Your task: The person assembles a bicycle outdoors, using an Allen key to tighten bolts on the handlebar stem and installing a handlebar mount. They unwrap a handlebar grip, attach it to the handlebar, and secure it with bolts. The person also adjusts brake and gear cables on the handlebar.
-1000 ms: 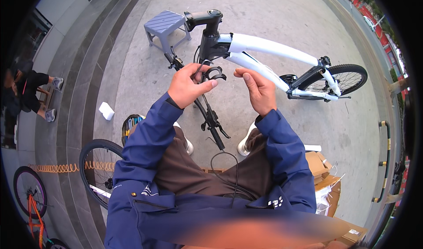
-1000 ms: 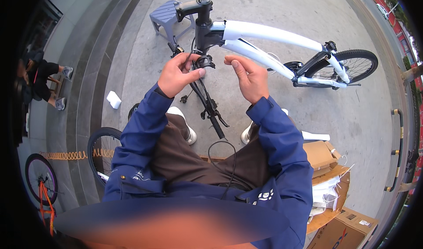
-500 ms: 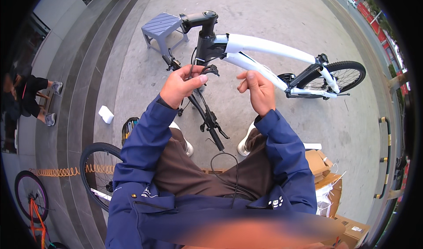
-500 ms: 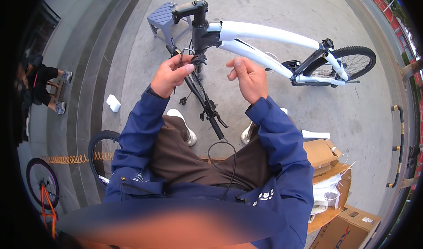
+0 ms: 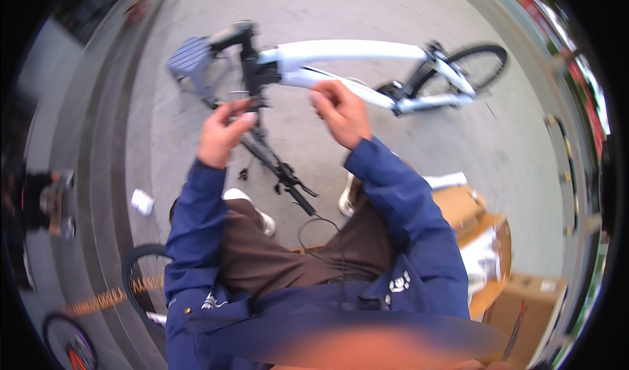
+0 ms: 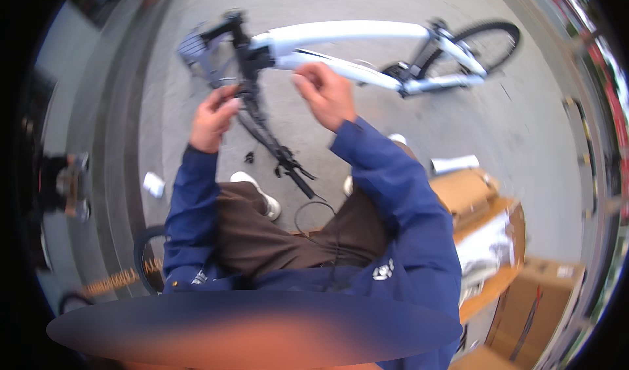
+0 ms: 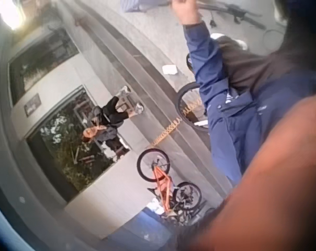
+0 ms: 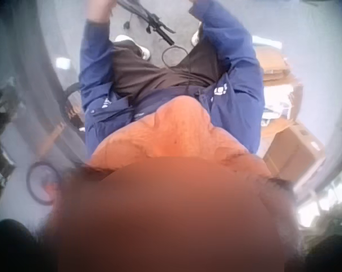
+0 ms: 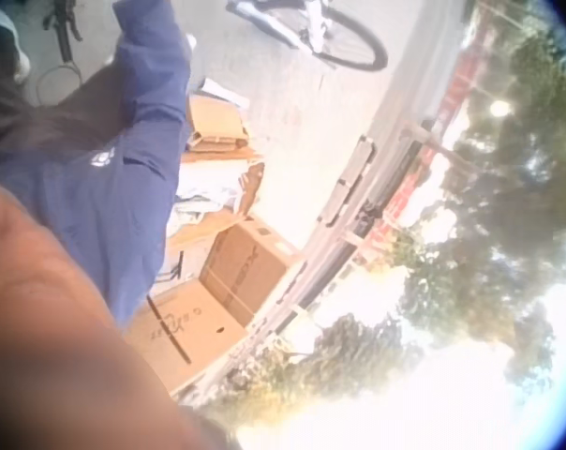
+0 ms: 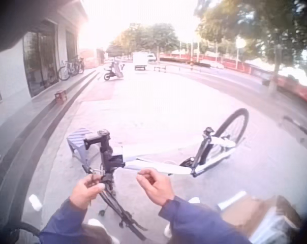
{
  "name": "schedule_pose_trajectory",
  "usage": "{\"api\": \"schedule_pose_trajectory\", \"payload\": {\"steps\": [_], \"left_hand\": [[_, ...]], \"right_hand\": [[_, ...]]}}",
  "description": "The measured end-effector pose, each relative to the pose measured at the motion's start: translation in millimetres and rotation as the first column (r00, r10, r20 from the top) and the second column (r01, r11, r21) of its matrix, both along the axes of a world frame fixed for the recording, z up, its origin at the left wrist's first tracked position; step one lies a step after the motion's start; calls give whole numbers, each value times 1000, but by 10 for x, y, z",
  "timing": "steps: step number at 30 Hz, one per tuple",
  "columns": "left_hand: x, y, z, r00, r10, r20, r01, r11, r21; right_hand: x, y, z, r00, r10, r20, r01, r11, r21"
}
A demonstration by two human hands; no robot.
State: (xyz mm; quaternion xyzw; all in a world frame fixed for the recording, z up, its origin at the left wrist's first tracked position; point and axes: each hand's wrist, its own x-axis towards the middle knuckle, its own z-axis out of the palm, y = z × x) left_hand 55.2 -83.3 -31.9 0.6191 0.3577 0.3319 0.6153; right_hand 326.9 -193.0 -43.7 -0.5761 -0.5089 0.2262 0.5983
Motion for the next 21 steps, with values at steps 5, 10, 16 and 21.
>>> {"api": "schedule_pose_trajectory", "payload": {"steps": [5,10,16,21], "left_hand": [[60,133,-185,999,7,39,-5,1000,-26],[24,268,-320,988,-62,144,73,994,-78],[-36,321,-376,983,-127,129,134,990,-49],[-10,360,-427,985,-128,116,135,990,-51]], "right_hand": [[77,-249,192,981,-119,-151,138,983,123],[134,-1310,205,963,-183,-196,213,966,145],[570,-2775,-640,721,-612,-326,635,771,-44],[894,-4251,-1954,293,-955,-53,912,295,-286]]}}
